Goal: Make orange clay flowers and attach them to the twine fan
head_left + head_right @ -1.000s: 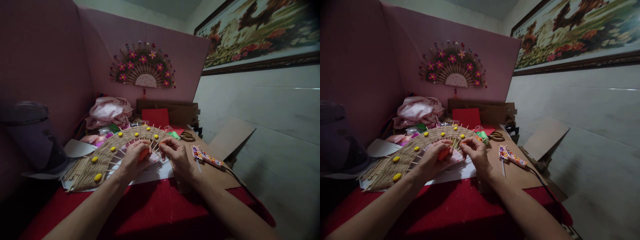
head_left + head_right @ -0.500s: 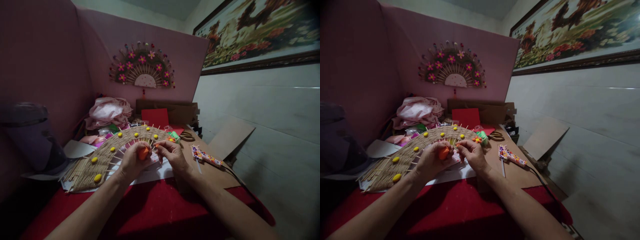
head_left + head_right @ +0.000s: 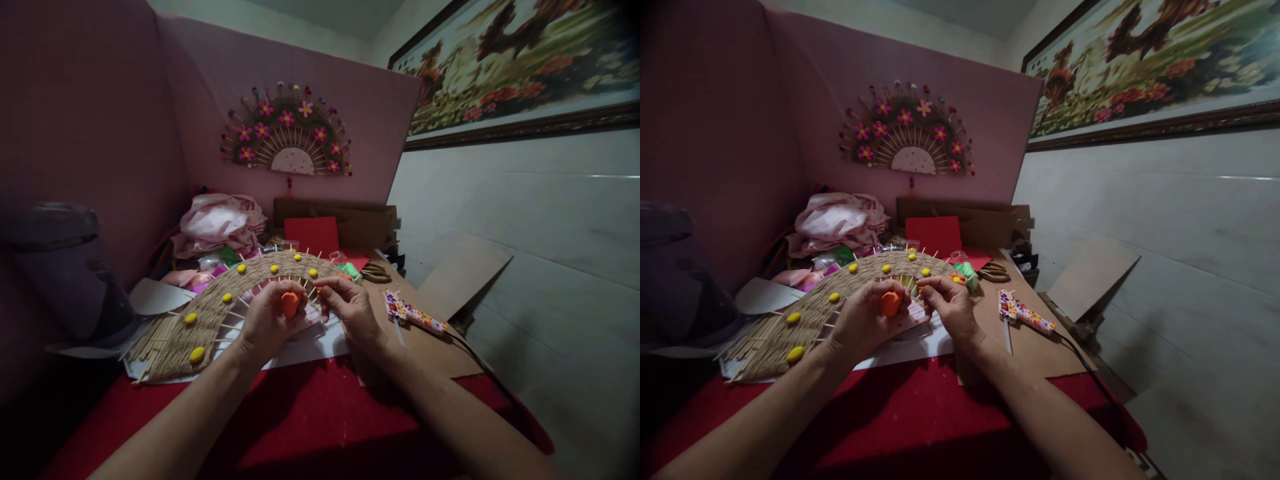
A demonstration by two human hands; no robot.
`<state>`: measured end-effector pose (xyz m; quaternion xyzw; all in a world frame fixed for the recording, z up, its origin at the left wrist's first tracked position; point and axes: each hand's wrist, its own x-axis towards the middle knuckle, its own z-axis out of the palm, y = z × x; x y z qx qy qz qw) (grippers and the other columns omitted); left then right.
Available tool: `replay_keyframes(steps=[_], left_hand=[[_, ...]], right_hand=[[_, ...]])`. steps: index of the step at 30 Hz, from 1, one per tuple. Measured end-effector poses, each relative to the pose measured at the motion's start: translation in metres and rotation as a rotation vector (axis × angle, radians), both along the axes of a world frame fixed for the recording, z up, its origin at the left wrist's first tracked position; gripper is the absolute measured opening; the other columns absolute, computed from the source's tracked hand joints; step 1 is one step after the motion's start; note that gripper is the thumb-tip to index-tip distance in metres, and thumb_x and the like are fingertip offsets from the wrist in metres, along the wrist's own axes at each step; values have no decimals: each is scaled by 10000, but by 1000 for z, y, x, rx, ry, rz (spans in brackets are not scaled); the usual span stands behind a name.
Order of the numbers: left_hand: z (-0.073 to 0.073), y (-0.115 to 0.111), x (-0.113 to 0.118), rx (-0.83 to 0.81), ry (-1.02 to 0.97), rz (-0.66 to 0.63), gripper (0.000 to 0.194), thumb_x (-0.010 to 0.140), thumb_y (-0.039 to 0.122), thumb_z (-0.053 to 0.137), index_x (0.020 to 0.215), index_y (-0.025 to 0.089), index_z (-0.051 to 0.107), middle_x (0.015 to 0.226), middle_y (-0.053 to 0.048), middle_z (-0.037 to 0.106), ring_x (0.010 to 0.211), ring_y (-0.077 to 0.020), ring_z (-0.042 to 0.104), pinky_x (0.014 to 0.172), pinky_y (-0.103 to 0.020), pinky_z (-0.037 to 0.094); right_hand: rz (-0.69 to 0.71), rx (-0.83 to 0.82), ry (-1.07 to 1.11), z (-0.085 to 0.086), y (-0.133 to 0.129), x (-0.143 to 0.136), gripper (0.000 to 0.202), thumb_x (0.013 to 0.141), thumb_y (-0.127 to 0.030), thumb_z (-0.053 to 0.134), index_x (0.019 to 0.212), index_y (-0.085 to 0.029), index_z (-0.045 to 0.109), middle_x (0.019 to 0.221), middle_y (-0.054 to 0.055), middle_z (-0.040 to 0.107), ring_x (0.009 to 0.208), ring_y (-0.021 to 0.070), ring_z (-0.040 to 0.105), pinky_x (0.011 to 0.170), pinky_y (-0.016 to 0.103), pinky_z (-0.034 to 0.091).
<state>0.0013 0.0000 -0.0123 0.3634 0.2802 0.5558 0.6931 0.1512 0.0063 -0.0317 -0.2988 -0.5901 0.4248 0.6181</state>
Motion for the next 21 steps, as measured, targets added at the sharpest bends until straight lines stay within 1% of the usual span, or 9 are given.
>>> replay_keyframes(steps=[4,7,8,10,13,15,18,20,21], left_hand=[[1,1,1,-80,36,37,101,629,219,647,687,141,621,677,-6,586,606,-98,489,535,-212,411],[1,-1,0,-16,149,-13,163,635,188,642,793,149,649,627,12,550,571,-85,459,509,-192,382],[0,-2,0,6,189,-21,158,645,196,649,797,154,647,592,24,523,546,-77,438,498,-182,365],[-1,-4,0,34,243,-35,146,674,272,678,735,152,620,531,42,466,490,-61,387,465,-167,321],[-3,-3,2,73,251,-88,316,686,433,697,645,148,566,473,57,409,416,-44,314,405,-170,239],[-4,-2,3,100,246,-115,357,665,463,712,618,149,550,448,63,387,383,-38,279,378,-179,189],[-3,-1,3,113,230,-103,364,628,429,753,586,147,527,441,63,384,375,-29,266,369,-179,154],[-3,-1,3,91,221,-88,358,624,414,763,594,149,524,450,63,391,381,-27,271,372,-177,153],[-3,-1,3,84,220,-85,363,628,420,761,596,152,519,453,62,395,382,-28,273,371,-178,152]], right_hand=[[40,-17,39,1,-1,-1,167,755,-300,672,878,-187,672,637,-24,587,500,74,519,424,202,458],[51,-31,54,2,-3,-2,193,735,-305,696,878,-185,648,621,-23,607,502,89,544,429,214,483],[56,-35,53,2,-4,-3,197,731,-317,700,862,-184,638,609,-24,607,498,97,551,426,222,489],[50,-22,33,3,-5,-3,190,729,-338,702,811,-183,631,576,-28,590,483,101,546,413,223,483],[-42,81,-57,1,-6,-3,156,708,-322,725,756,-188,662,618,-19,583,476,76,494,392,193,434],[-107,158,-125,0,-6,-3,126,698,-302,738,737,-196,683,691,-2,592,501,69,476,398,186,412],[-101,153,-151,-1,-8,-2,162,720,-315,718,839,-209,692,772,15,609,528,78,491,418,200,428],[-80,116,-131,0,-9,-2,204,745,-336,690,903,-207,674,746,7,600,513,79,489,412,205,430],[-76,110,-126,0,-9,-3,199,755,-342,679,896,-202,667,707,-2,584,501,79,482,405,204,424]])
